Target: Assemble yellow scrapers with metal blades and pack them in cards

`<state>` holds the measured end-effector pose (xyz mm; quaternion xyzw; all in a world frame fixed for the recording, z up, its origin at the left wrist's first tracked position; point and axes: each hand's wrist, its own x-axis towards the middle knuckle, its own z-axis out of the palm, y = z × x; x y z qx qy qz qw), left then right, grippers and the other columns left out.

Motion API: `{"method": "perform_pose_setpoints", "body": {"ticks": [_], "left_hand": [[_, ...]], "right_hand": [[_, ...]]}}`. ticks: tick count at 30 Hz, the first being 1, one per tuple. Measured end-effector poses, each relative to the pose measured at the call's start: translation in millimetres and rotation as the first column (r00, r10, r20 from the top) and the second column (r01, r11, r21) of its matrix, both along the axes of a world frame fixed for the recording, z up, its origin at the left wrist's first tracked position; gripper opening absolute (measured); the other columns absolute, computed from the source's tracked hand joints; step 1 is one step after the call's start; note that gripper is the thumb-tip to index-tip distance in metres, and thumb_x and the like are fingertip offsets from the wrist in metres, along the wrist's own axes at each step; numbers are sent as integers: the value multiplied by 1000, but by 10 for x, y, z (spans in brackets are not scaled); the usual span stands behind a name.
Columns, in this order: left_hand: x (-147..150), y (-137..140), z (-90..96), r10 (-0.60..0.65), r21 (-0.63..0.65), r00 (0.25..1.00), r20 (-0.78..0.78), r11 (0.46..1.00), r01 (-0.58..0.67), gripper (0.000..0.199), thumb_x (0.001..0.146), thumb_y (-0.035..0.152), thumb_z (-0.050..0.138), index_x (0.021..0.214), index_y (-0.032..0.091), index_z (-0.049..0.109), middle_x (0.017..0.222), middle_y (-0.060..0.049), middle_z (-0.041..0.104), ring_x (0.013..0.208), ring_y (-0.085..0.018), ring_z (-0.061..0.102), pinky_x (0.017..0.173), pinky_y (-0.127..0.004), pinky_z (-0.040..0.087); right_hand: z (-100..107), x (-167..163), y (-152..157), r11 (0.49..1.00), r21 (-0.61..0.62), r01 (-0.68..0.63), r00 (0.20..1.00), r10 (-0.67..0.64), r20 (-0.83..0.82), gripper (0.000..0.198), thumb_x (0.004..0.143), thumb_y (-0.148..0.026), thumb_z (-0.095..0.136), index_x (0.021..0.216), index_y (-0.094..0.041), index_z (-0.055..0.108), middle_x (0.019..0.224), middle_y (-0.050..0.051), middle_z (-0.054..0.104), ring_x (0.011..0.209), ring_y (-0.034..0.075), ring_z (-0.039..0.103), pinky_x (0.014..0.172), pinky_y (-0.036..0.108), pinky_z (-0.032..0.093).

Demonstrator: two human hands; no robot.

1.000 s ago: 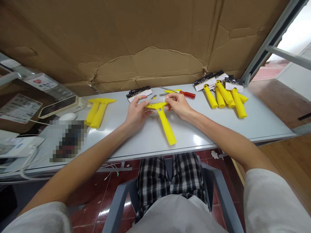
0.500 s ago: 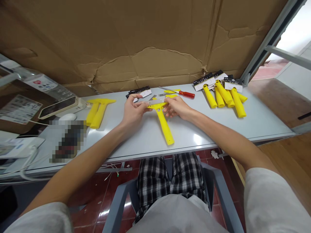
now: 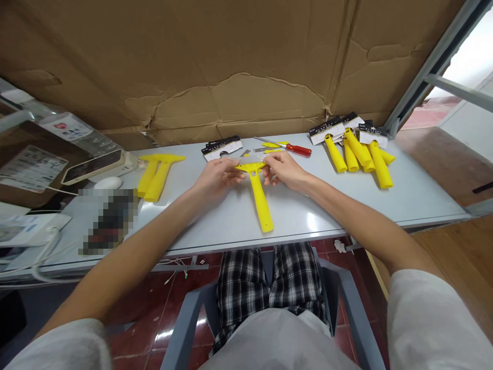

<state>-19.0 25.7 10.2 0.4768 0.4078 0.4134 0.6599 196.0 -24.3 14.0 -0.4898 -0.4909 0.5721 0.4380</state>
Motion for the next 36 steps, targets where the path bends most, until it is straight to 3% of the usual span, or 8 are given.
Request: {"method": "perform_pose_setpoints", "body": {"ticks": [5,9,12,18,24,30,36], "left_hand": [[-49,42,-14,-40,-22,999,-26,999,39,8,82,17,79,79,11,81,80,-16,81,57,-14,70,52,-20,58],[-17,21,-63,0,45,1000,3,999,0,14,76,12,83,64,12,77,71,-11,77,59,-11,71,61,-18,62],[2,4,-75,17,66,1000,13,998,-18,18,75,13,85,60,14,75,68,-8,75,58,-10,70,63,-19,63],[-9,-17,-35,-2,83,999,-45,997,6,15,82,13,81,67,12,77,70,-10,76,58,-11,70,62,-21,63],[3,-28,-44,-7,16,997,-76,1000,9,16,87,7,73,73,10,79,72,-10,77,58,-11,70,63,-20,62],[54,-74,-22,-17,-117,1000,-5,993,17,15,95,10,69,85,10,80,81,-10,80,69,-14,74,64,-22,63],[62,-112,-69,-8,-61,999,-42,998,5,10,92,18,77,87,10,79,85,-11,80,68,-13,70,55,-20,53]], "right_hand": [[12,-20,-20,1000,2,3,1000,-3,-1,23,106,-31,57,90,-16,53,74,2,63,55,9,64,44,18,44],[-5,5,11,998,-58,13,1000,-12,16,20,103,-34,57,96,-16,59,78,3,66,53,11,65,42,21,42],[-20,44,48,991,-136,8,999,-3,33,29,101,-44,59,100,-15,63,78,6,69,52,12,63,42,22,41],[-17,79,48,968,-232,-100,993,113,45,45,101,-57,46,88,-16,58,64,6,61,48,14,60,42,23,41],[-44,105,63,972,-197,-131,978,160,137,37,100,-49,47,91,-15,57,65,6,62,48,14,62,42,21,42],[2,26,30,977,-159,-140,970,168,178,31,105,-35,38,93,-13,57,66,3,60,47,14,63,41,21,42],[-13,-52,-3,981,-152,-124,978,146,146,31,109,-37,39,100,-14,57,65,2,60,47,14,62,40,22,43]]}}
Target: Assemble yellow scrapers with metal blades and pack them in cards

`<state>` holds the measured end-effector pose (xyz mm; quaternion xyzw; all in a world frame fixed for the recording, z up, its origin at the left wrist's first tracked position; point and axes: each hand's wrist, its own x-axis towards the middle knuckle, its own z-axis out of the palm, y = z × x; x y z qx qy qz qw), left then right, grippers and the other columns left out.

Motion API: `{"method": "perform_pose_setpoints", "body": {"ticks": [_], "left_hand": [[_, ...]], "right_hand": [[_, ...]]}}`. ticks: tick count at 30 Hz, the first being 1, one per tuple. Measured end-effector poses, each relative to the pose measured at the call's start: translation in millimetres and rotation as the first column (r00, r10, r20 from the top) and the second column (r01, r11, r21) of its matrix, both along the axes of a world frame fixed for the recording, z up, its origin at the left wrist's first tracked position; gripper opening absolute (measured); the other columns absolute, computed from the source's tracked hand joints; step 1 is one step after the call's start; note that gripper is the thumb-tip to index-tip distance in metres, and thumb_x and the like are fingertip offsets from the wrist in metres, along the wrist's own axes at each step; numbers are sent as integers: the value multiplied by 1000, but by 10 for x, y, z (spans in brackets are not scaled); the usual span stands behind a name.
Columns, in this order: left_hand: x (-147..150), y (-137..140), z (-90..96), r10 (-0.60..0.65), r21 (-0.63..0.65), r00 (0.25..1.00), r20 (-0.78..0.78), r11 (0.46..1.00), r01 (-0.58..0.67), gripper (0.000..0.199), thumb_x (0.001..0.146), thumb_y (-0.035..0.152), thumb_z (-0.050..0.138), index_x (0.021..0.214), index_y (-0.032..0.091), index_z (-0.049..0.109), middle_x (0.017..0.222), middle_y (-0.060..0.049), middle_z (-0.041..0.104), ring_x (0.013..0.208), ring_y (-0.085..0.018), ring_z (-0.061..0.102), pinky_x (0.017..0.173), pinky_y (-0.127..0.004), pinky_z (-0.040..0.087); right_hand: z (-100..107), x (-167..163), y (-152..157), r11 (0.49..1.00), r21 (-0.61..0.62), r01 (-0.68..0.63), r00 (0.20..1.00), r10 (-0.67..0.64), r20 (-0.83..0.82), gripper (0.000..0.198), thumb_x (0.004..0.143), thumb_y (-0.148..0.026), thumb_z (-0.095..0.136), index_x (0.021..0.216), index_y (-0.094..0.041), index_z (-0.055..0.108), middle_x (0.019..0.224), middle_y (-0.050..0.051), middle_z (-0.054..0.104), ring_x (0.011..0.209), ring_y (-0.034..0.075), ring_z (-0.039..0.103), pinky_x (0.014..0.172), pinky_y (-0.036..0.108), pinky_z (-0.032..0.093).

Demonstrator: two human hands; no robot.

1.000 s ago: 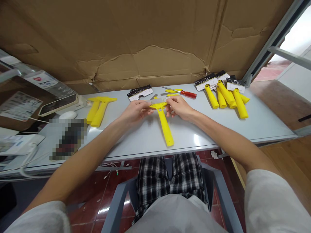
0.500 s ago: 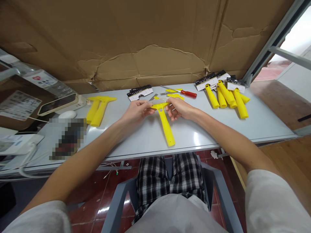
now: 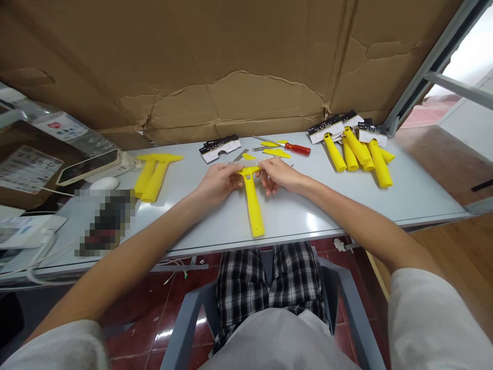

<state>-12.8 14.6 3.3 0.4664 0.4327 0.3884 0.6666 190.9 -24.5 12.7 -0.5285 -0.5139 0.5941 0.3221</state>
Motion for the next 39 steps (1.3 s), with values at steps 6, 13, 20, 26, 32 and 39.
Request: {"method": "perform_pose_setpoints", "body": {"ticks": [6,13,20,26,32,39], "left_hand": [[-5,-43,-30,9,177,1000,-24,984,-5,14,83,24,79,79,12,76,79,-9,77,65,-12,64,53,-22,44],[27,-33,-55,9,122,1000,-10,992,-8,13,80,25,77,76,13,72,75,-8,74,62,-12,61,52,-22,42],[-10,18,-15,50,33,998,40,998,-51,11,84,25,77,83,14,75,82,-7,75,65,-13,66,52,-22,47],[-13,58,12,110,28,994,-9,994,-110,7,84,20,73,83,13,76,81,-7,74,61,-11,63,51,-21,48],[-47,107,-11,54,24,999,-7,998,-53,9,83,22,76,86,14,76,84,-8,75,63,-12,64,51,-21,49],[-70,144,1,82,-22,996,31,996,-81,10,84,26,75,89,17,76,89,-10,78,63,-13,64,51,-23,49]], "right_hand": [[-24,-38,-16,999,-40,16,995,-19,-93,31,109,-39,43,103,-13,59,65,2,60,47,14,63,39,22,42],[8,-117,-52,997,-52,61,989,-67,-129,27,110,-29,39,98,-12,56,62,-2,53,44,13,61,39,21,40],[19,-64,-34,997,-27,68,986,-71,-150,28,113,-33,38,99,-14,53,66,-3,52,45,12,61,39,21,41],[-14,2,24,997,-19,75,991,-76,-114,28,111,-33,38,101,-13,55,67,-2,52,46,12,62,39,22,42],[-52,10,42,997,-21,80,989,-82,-122,28,111,-33,38,102,-13,55,67,-2,52,46,12,62,39,22,43],[-30,36,57,995,-38,91,986,-95,-135,29,111,-34,40,103,-13,58,67,-2,53,47,13,63,39,22,43]]}}
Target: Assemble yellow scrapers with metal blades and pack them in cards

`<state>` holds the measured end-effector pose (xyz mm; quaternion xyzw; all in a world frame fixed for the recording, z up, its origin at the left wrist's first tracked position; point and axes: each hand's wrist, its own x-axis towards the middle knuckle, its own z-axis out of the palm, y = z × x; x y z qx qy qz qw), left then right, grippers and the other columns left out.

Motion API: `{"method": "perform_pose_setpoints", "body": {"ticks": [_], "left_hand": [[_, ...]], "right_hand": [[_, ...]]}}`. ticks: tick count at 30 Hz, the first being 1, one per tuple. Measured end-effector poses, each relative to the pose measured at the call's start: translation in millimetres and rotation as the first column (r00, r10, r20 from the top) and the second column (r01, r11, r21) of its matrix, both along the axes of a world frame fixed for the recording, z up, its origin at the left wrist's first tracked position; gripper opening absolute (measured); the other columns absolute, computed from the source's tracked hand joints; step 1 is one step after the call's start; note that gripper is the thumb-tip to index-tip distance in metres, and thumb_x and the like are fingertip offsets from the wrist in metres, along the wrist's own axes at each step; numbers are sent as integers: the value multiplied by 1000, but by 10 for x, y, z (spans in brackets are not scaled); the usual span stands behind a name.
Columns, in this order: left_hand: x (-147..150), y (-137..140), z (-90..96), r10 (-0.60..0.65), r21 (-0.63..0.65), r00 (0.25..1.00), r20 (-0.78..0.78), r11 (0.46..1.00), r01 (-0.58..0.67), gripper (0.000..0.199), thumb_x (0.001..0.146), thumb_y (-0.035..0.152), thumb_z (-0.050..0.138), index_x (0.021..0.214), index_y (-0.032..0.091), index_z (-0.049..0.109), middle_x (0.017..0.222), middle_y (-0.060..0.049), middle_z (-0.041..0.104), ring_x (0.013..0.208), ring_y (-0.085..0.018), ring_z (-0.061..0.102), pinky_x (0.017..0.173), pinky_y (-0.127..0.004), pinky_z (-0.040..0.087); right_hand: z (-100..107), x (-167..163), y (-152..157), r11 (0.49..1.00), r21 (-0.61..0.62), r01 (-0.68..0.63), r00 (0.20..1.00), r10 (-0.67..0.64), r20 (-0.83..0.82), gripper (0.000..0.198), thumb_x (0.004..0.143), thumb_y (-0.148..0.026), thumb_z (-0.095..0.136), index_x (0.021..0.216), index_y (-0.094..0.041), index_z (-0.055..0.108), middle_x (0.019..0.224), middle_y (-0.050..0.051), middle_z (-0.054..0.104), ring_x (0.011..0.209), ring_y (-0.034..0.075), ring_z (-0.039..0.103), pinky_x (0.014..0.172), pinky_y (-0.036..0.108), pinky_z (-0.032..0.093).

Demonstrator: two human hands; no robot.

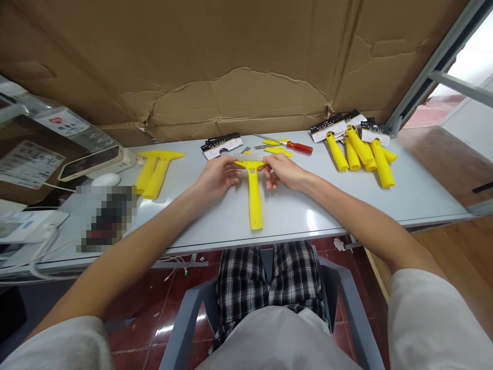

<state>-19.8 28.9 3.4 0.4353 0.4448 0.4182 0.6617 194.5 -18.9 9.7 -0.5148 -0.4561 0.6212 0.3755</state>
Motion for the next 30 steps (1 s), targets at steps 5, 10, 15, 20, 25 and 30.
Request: {"method": "perform_pose_setpoints", "body": {"ticks": [5,10,15,20,25,30], "left_hand": [[-1,17,-17,28,40,998,-59,999,-25,9,80,24,75,84,16,73,87,-10,77,63,-12,63,51,-22,48],[-9,6,-25,-2,64,998,-57,998,6,12,79,27,77,84,17,74,86,-9,75,63,-14,65,50,-24,49],[3,-44,-36,-92,119,990,-104,987,104,25,78,35,90,85,14,80,81,-9,76,63,-14,66,52,-23,48],[27,-69,-51,-85,135,990,-112,986,100,24,73,33,90,80,13,80,79,-11,79,63,-14,66,53,-24,46],[46,-61,-45,-83,115,991,-108,989,96,18,74,28,86,77,13,77,77,-10,77,64,-14,67,52,-23,46],[-30,42,25,-86,77,992,-98,993,93,20,79,30,85,89,14,80,91,-13,80,70,-16,71,57,-25,51]], "right_hand": [[-2,19,7,1000,-3,-5,1000,5,12,26,111,-35,44,105,-13,58,67,-2,55,48,13,63,40,22,45],[0,18,-6,999,26,-34,999,33,35,27,110,-35,42,102,-13,57,70,-1,56,50,14,66,39,22,44],[26,-32,-54,998,11,-60,998,60,29,27,111,-35,41,101,-14,55,70,-1,57,49,13,66,40,22,45],[46,-76,-98,996,5,-85,996,85,13,25,112,-36,44,101,-15,53,70,-1,58,49,13,65,41,22,45],[9,-106,-81,998,-6,-63,998,63,-8,24,111,-32,42,102,-14,55,69,-1,57,48,14,65,40,23,44],[26,13,8,1000,20,2,1000,-2,-10,24,109,-31,41,101,-14,55,69,-1,57,48,13,64,40,22,44]]}}
